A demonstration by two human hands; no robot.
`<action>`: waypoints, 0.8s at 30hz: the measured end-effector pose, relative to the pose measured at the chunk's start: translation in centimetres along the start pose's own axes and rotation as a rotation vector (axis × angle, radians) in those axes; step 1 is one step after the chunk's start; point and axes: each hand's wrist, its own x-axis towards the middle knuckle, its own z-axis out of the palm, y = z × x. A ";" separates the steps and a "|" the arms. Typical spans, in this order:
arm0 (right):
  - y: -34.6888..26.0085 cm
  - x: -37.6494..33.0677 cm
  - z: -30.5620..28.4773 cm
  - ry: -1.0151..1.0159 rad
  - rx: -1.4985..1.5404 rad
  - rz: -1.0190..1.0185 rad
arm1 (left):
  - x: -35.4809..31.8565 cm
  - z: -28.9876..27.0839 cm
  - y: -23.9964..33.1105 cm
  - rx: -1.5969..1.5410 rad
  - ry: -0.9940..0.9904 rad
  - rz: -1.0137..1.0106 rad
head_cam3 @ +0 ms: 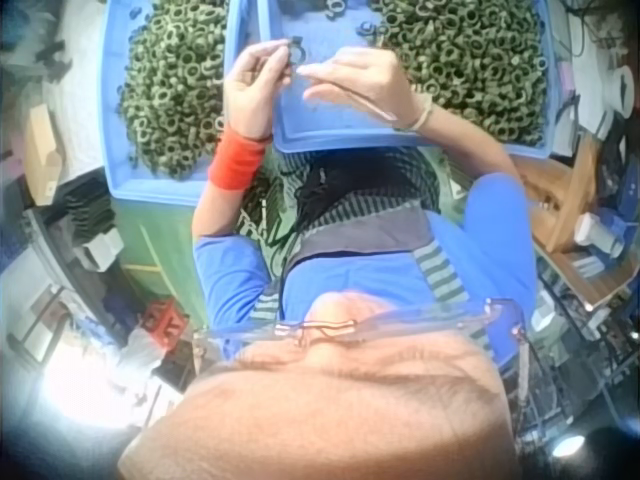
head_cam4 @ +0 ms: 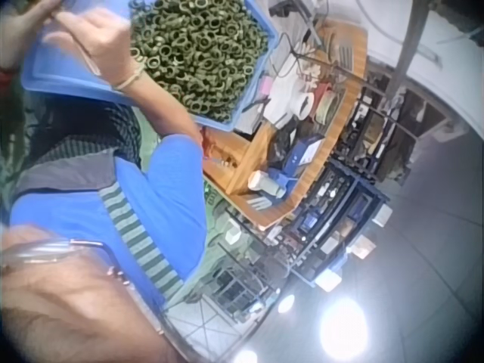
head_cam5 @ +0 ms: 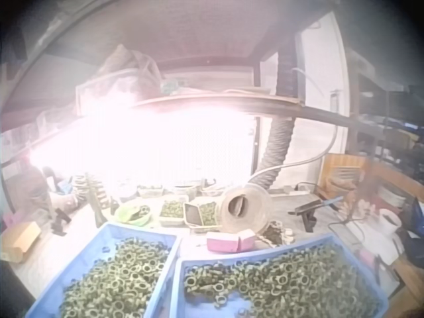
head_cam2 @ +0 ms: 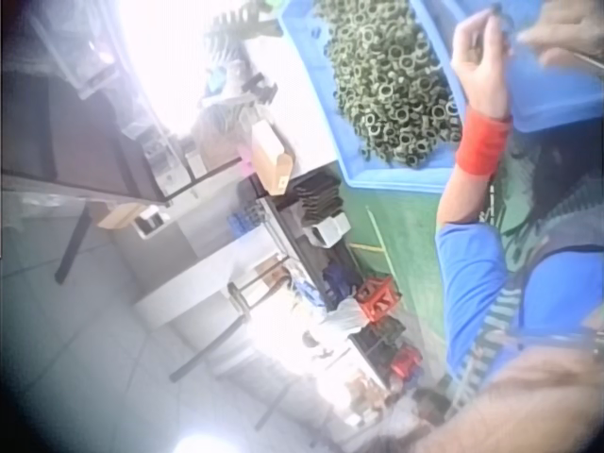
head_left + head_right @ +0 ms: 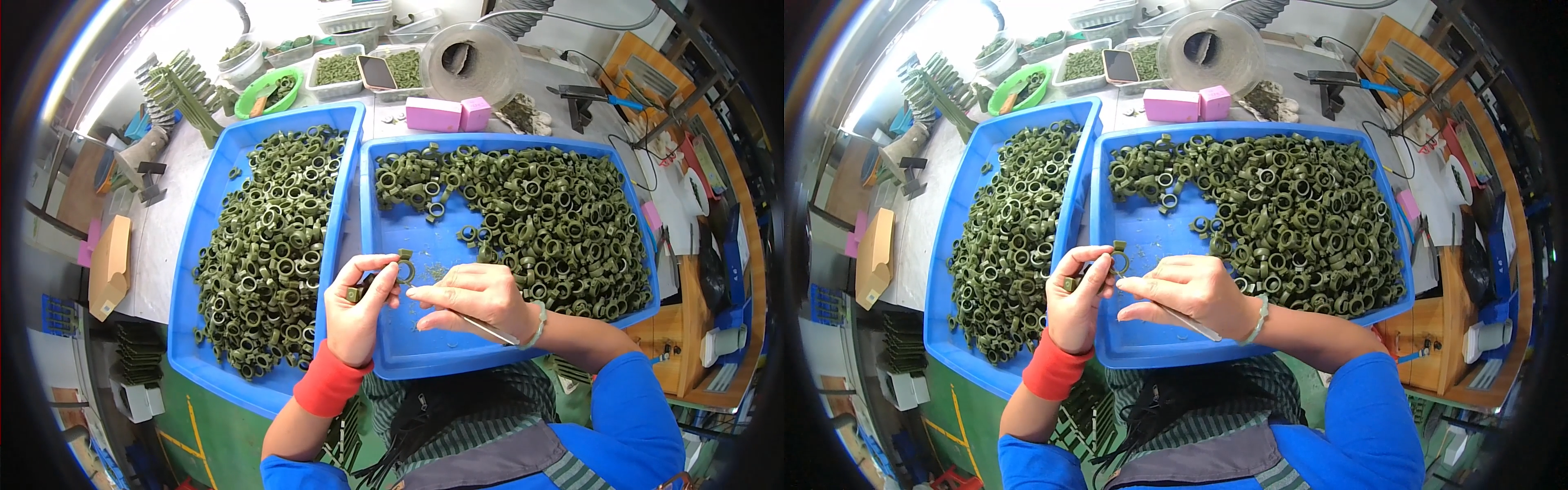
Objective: The person uses a small white blade to trim excess material from green plastic rings. They pick up each ring from a blue bin, scrape the edges with the blade, and place the finished ring into a second bin. The process is repeated continuously throughout the clip.
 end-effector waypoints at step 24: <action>1.0 1.1 -2.1 0.065 0.692 0.494 | 0.5 -0.6 -0.1 -0.111 0.022 -0.072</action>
